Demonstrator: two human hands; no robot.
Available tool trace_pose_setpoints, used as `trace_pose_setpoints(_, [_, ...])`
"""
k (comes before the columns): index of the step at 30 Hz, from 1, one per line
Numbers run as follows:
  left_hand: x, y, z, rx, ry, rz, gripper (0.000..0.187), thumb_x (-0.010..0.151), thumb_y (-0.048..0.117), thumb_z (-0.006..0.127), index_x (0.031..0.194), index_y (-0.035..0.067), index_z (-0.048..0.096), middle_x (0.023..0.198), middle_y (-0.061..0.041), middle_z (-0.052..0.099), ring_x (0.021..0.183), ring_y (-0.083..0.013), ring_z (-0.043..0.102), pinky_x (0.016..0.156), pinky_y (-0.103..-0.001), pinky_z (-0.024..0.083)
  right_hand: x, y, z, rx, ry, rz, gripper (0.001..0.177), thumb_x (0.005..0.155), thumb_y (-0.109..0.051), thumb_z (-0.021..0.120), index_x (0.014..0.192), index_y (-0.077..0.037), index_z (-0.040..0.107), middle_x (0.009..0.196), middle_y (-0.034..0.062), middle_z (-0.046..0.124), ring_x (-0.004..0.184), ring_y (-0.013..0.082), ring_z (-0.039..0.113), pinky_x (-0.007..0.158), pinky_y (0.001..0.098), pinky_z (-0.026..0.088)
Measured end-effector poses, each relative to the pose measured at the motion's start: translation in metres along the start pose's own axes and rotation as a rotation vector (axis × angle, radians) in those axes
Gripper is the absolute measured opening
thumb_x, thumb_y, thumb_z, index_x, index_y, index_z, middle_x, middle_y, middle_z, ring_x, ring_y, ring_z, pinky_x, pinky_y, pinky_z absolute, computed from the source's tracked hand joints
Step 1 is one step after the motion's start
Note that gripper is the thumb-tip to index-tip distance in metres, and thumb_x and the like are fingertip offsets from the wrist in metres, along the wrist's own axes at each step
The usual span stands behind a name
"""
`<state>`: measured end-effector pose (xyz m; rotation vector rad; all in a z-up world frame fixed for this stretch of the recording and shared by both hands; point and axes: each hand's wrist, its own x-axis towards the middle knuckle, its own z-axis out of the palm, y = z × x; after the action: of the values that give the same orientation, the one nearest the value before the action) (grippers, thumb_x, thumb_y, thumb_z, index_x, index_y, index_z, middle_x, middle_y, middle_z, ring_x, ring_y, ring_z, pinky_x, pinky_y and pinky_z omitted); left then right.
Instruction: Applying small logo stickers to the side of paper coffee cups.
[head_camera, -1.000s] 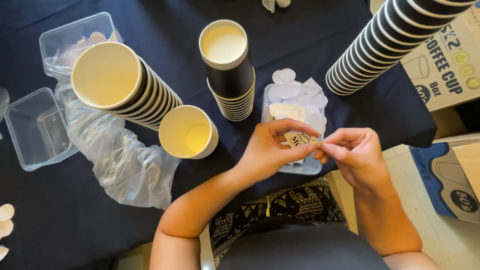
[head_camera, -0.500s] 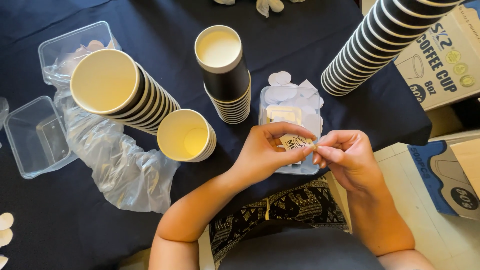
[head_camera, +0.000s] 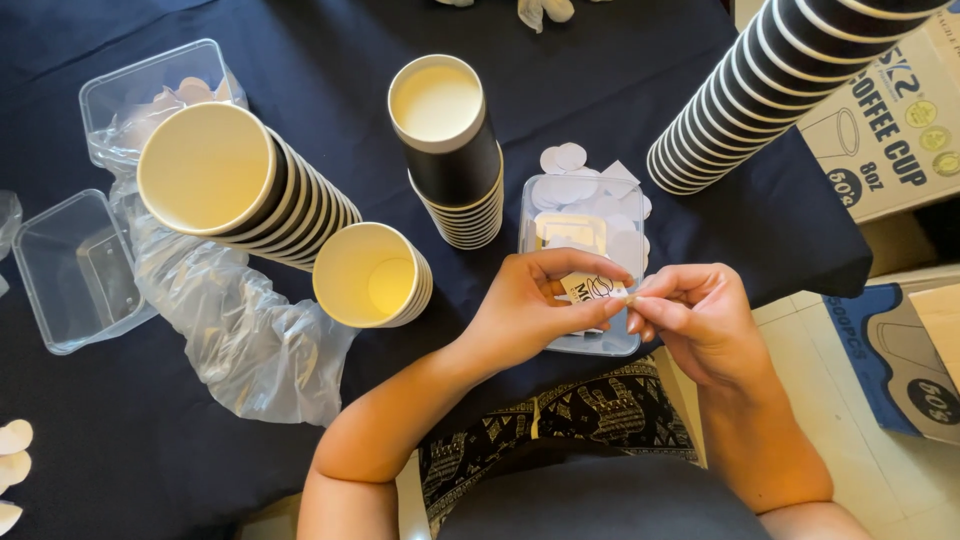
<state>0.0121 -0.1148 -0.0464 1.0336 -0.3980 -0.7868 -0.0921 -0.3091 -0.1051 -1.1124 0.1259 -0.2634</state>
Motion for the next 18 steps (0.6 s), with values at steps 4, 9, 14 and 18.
trace_pose_setpoints(4, [0.0012,-0.0015,0.0,0.0,0.002,0.001,0.036,0.081,0.002,0.085,0.113,-0.008,0.073,0.094,-0.017,0.071,0.084,-0.0179,0.073,0.071,-0.032,0.069,0.0005,0.0037,-0.0016,-0.002,-0.007,-0.008,0.015,0.08,0.006,0.075,0.075,0.017,0.066,0.059,0.0272,0.063,0.051,0.021,0.064,0.045,0.0265,0.057])
trace_pose_setpoints(9, [0.0005,-0.0033,-0.0013,0.01,0.002,-0.006,0.036,0.08,0.001,0.085,0.113,-0.008,0.073,0.095,-0.018,0.072,0.084,-0.0173,0.072,0.071,-0.032,0.069,-0.0004,0.0006,0.0025,-0.025,0.0,-0.018,0.014,0.08,0.007,0.076,0.076,0.016,0.066,0.06,0.0269,0.064,0.052,0.0211,0.065,0.045,0.0264,0.056])
trace_pose_setpoints(14, [0.0011,-0.0023,-0.0013,0.015,-0.01,-0.002,0.037,0.081,0.001,0.085,0.114,-0.009,0.073,0.095,-0.018,0.071,0.084,-0.0171,0.072,0.071,-0.031,0.068,-0.0016,0.0006,0.0012,-0.025,-0.003,-0.025,0.013,0.08,0.008,0.075,0.076,0.016,0.066,0.06,0.027,0.064,0.053,0.0212,0.065,0.045,0.0267,0.056])
trace_pose_setpoints(18, [0.0012,-0.0008,-0.0011,0.014,-0.008,-0.001,0.037,0.08,0.001,0.085,0.114,-0.009,0.073,0.094,-0.018,0.071,0.084,-0.018,0.072,0.071,-0.032,0.069,-0.0009,0.0,0.002,-0.034,-0.009,-0.036,0.013,0.08,0.009,0.075,0.076,0.016,0.066,0.06,0.0272,0.064,0.053,0.0211,0.064,0.045,0.0271,0.056])
